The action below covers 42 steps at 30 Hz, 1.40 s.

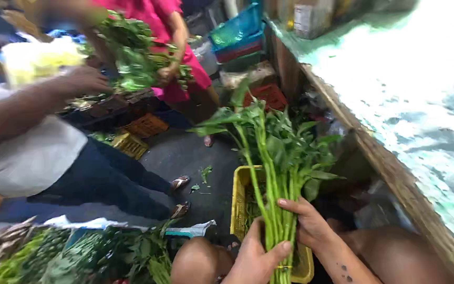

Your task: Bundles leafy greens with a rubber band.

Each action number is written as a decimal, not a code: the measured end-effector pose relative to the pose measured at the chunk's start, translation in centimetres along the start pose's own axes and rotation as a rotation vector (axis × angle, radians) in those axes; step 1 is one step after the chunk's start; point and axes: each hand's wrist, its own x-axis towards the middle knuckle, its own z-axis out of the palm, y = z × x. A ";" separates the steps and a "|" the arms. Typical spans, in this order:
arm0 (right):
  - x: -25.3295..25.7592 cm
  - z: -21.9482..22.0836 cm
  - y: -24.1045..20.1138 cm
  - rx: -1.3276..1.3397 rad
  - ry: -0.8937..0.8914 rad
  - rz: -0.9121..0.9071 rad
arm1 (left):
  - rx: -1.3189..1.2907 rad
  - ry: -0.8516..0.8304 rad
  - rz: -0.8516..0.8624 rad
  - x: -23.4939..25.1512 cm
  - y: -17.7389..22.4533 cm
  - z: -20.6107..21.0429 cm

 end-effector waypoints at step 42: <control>-0.5 0.5 2.1 -0.234 0.026 0.048 | 0.302 0.345 0.019 0.4 -0.3 -1.3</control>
